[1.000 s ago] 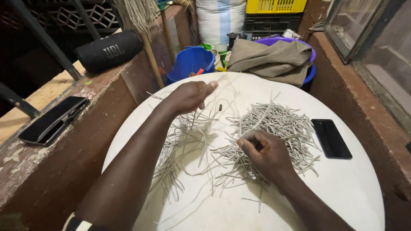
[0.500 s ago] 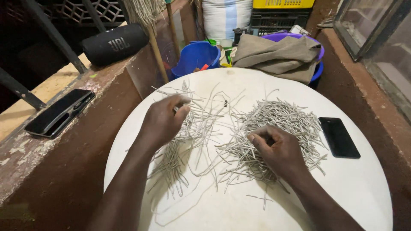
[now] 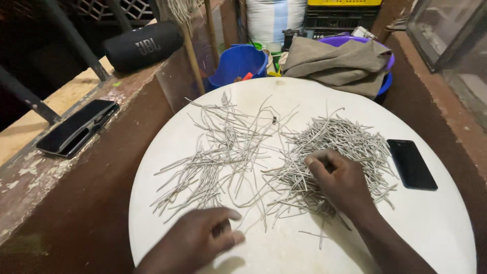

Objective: The person straightens thin metal wires by hand on a white round table. They pick up individual wires from a pile, pull them taut to remove bends, and place the straightened wires into a separate pile.

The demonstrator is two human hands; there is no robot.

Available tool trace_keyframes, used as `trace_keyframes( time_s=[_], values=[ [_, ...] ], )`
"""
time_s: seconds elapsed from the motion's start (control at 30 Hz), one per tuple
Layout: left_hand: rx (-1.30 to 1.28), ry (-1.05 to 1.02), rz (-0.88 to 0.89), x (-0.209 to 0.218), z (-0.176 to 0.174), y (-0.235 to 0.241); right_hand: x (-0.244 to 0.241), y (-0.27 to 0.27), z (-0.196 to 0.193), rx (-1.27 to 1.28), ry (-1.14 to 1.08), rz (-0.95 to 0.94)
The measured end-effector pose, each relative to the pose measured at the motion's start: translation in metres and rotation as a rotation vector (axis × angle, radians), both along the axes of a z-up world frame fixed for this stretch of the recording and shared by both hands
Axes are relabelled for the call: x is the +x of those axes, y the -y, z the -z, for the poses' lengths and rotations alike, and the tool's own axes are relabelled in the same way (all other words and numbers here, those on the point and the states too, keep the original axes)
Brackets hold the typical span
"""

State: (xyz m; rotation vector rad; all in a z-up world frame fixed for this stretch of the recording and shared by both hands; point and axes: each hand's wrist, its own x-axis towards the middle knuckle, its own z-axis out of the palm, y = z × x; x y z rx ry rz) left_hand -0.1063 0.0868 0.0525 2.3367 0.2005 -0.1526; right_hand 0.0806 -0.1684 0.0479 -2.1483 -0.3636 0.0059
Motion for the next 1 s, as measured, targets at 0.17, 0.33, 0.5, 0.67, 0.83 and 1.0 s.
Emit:
trace_keyframes(
  time_s=[0.17,0.33,0.5,0.67,0.83,1.0],
  values=[
    [0.144,0.201,-0.015,-0.006,0.060,0.009,0.028,-0.002,0.035,0.319,-0.122,0.060],
    [0.214,0.510,-0.015,-0.007,0.062,0.013,0.007,-0.003,0.001,0.366,-0.272,0.051],
    [0.154,0.545,-0.089,-0.015,0.076,0.009,0.017,-0.006,-0.004,0.515,-0.374,0.115],
    [-0.057,0.412,-0.408,-0.020,0.077,0.016,0.023,-0.003,-0.025,0.360,-0.303,0.246],
    [-0.329,0.488,-0.518,-0.026,0.076,0.030,0.049,-0.002,-0.024,0.121,-0.205,0.207],
    [-0.061,0.681,-0.467,-0.021,0.071,0.026,0.103,-0.004,0.018,-0.010,0.097,0.112]
  ],
)
